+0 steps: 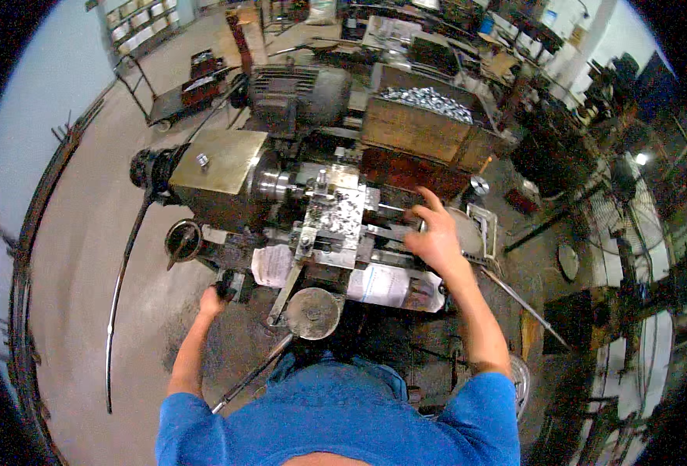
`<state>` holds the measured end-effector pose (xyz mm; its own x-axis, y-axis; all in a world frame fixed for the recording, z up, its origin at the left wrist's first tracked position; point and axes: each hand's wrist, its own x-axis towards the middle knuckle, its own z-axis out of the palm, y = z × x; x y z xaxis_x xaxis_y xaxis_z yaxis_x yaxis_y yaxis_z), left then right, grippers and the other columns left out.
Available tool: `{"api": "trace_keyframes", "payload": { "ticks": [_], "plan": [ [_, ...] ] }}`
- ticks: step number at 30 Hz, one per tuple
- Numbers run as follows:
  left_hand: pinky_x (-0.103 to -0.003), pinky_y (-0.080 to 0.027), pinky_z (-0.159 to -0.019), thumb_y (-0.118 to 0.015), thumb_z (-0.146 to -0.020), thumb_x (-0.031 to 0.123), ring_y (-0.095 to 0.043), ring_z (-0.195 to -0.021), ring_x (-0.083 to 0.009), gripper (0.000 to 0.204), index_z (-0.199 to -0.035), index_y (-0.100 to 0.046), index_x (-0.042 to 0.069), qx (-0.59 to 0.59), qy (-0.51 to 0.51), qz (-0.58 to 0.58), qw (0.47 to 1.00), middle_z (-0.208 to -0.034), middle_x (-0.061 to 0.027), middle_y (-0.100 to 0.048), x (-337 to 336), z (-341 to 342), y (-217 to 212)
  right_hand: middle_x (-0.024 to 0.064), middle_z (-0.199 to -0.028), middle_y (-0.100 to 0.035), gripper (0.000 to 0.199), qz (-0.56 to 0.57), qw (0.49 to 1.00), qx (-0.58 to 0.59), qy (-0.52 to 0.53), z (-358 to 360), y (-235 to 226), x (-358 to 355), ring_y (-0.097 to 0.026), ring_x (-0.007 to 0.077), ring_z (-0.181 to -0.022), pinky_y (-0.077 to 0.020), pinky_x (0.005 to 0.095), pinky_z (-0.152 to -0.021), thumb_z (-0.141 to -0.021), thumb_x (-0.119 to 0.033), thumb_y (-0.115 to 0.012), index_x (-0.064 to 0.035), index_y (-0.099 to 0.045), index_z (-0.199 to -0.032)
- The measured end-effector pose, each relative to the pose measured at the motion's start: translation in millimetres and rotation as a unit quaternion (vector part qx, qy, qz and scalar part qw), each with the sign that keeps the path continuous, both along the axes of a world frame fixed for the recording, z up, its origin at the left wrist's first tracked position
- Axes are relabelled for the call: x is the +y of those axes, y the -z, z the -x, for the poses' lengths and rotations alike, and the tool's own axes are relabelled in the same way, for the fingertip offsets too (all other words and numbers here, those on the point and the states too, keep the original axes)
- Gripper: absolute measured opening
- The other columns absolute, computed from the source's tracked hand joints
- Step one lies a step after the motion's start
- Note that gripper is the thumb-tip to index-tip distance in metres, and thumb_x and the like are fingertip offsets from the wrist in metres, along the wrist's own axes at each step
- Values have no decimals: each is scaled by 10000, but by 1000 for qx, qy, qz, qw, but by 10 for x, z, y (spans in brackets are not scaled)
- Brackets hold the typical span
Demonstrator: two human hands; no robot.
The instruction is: The person operates a metal lathe to process small components, using hand levers to control the machine, handling metal pieces from a tray, and placing finished items into a container.
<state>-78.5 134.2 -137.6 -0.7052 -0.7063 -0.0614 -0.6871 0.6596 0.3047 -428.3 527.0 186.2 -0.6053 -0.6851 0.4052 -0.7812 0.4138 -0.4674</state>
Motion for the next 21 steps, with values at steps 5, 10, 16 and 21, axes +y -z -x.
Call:
{"api": "trace_keyframes", "payload": {
  "ticks": [5, 10, 16, 21],
  "plan": [
    [-389, -488, -710, -659, -648, 196, -606, -848, -286, 253, -868, -603, 86, -235, 125, 78, 961, -895, -138, -625, -326, 313, -450, 194, -1221, -483, 305, -116, 968, -51, 218, 276, 493, 1389, -517, 349, -1053, -428, 360, -885, -543, -125, -636, -25, -634, -830],
    [-391, -486, -721, -643, -698, 258, -596, -885, -280, 276, -931, -616, 114, -230, 57, 73, 969, -925, -126, -622, -219, 232, -619, 156, -1282, -446, 619, -272, 878, -21, 394, 577, 1146, 2947, -457, 332, -1135, -383, 394, -943, -586, -189, -663, -73, -522, -1177],
    [-385, -481, -757, -653, -700, 283, -593, -892, -298, 368, -1021, -610, 108, -173, -62, -28, 983, -948, -141, -626, -348, -392, -507, 168, -1071, -555, 488, -375, 754, -45, 538, 483, 1791, 3763, -496, 355, -1038, -384, 439, -912, -579, -224, -640, -51, -551, -1027],
    [-378, -485, -752, -661, -689, 279, -611, -859, -294, 369, -998, -621, 82, -178, -130, -138, 965, -917, -183, -626, -327, -1212, -188, 180, -749, -605, 380, -295, 816, -3, 496, -463, 1940, 3521, -584, 394, -693, -476, 459, -633, -561, -227, -630, -20, -556, -871]
  ]
}}
